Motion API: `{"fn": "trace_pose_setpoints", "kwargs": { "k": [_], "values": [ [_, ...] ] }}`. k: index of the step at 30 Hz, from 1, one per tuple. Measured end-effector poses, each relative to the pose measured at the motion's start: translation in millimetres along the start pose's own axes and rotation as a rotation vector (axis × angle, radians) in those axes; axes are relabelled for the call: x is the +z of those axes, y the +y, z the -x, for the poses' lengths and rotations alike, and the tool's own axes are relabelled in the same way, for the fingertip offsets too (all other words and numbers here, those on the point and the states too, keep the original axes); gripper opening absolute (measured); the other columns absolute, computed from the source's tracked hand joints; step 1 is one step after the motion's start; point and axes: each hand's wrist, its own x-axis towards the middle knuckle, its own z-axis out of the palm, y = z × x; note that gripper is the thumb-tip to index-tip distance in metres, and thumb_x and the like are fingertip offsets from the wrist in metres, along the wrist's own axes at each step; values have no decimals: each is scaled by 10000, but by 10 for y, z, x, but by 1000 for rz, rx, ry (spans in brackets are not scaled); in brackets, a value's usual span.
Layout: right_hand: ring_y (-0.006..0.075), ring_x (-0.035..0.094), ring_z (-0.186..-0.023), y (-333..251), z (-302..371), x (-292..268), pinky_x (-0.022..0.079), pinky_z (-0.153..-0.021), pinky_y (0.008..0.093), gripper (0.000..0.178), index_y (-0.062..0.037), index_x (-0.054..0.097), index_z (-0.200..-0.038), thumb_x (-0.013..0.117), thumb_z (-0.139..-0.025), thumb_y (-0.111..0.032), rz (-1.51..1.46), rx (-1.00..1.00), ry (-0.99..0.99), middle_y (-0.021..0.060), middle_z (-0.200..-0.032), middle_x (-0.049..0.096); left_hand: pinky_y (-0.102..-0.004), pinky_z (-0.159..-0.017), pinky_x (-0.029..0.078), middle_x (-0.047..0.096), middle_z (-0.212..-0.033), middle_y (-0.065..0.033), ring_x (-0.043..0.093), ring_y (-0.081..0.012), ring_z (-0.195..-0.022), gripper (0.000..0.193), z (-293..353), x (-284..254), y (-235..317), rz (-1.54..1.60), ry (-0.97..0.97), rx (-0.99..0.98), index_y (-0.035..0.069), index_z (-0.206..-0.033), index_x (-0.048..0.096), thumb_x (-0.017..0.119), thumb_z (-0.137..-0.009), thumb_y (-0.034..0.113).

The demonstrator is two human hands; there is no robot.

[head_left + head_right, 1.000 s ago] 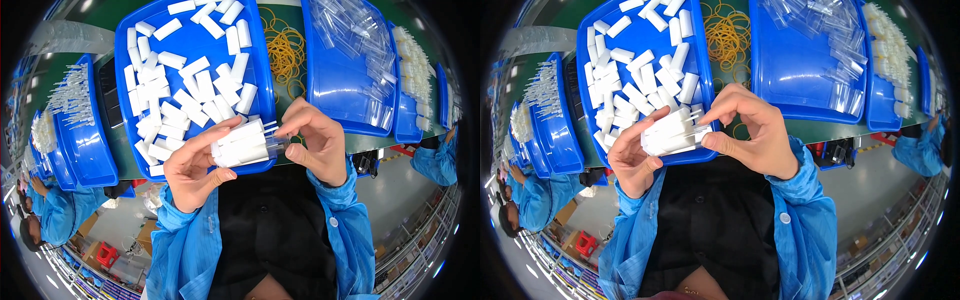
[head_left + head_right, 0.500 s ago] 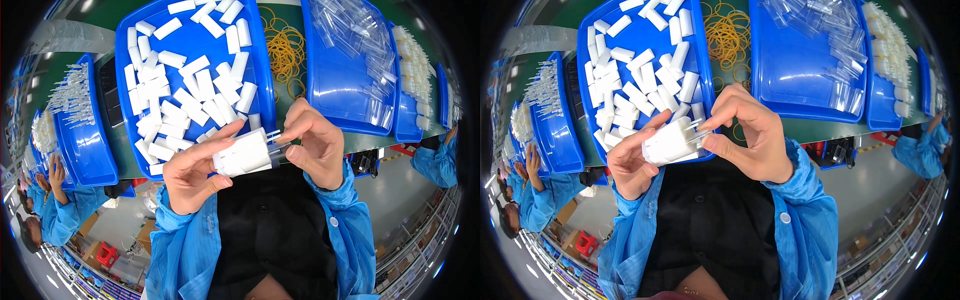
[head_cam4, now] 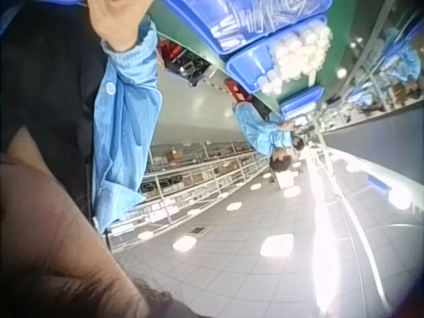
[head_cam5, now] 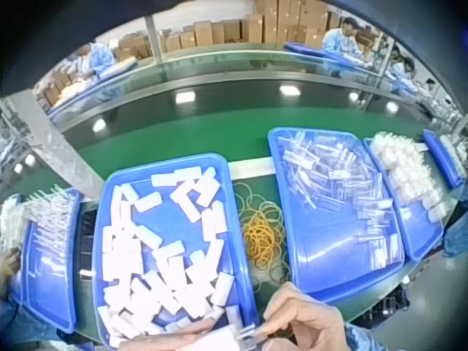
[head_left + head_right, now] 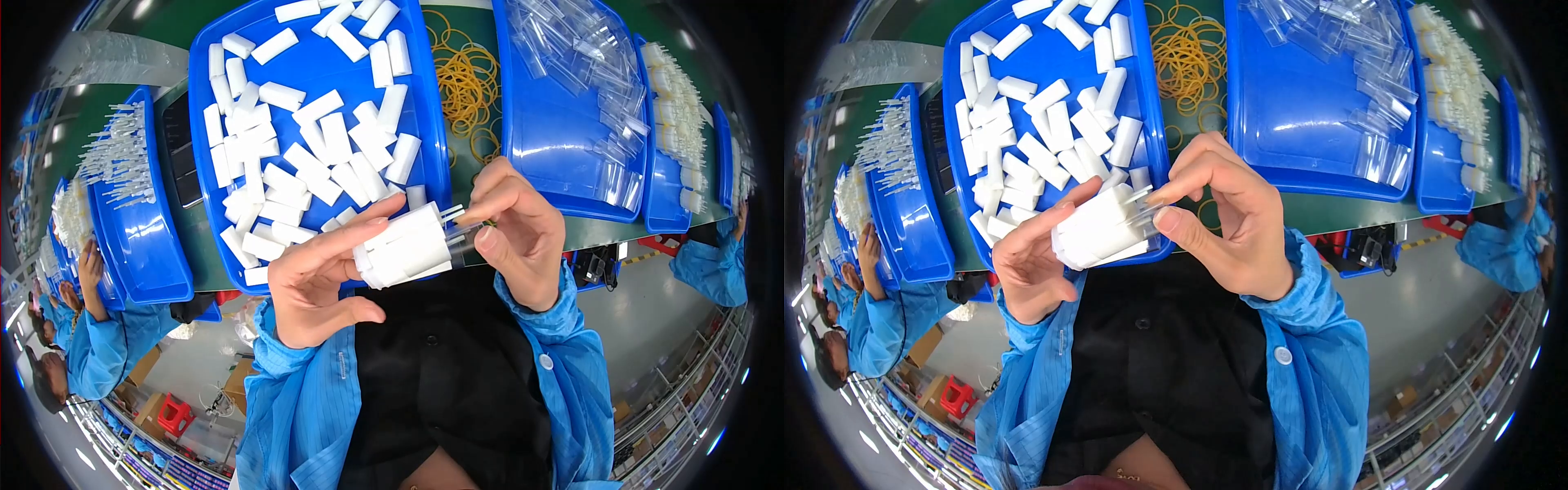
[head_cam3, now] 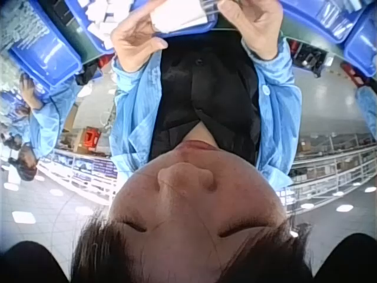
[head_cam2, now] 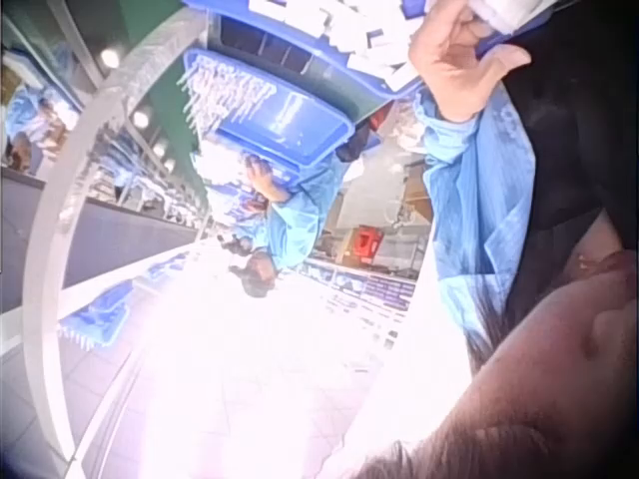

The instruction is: The person assembles components by fitting white cylindrical sleeves onto the prongs of a plastic base, attaching clear plastic covers over them, securing the bundle with a rubber band, and placing it on a tray.

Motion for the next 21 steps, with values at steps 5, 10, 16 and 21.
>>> {"fn": "trace_pose_setpoints", "kwargs": {
  "k": [5, 10, 16, 21],
  "values": [
    [141, 414, -713, 19, 9, -28, 314, -625, 242, 167, -15, 611, -835, 697, -729, -112, 192, -139, -33, 60, -773, 492, -395, -877, 459, 438, -1202, -319, 482, -335, -1113, 443, 29, -53, -8, -12, 29, -47, -94, -1116, 517, 678, -712, -12],
    [154, 414, -713, -27, -14, -16, 317, -631, 257, 191, -19, 605, -817, 722, -700, -114, 211, -191, -109, 61, -778, 497, -395, -875, 460, 506, -1121, -309, 480, -352, -1112, 423, 51, -12, -6, -15, 62, -16, -97, -1087, 537, 692, -713, 28],
    [176, 409, -739, 9, -48, 14, 308, -668, 286, 204, -23, 591, -792, 738, -679, -109, 175, -197, -167, 65, -782, 498, -402, -873, 461, 558, -1052, -284, 484, -368, -1103, 448, 37, 5, -40, -30, 59, 34, -96, -1069, 548, 714, -696, 90],
    [185, 401, -742, 32, -60, 16, 298, -682, 301, 193, -30, 582, -785, 730, -683, -98, 144, -184, -157, 63, -774, 492, -420, -886, 447, 563, -1041, -285, 492, -373, -1092, 440, 29, 25, -61, -42, 74, 23, -96, -1055, 557, 717, -698, 103]
  ]
}}
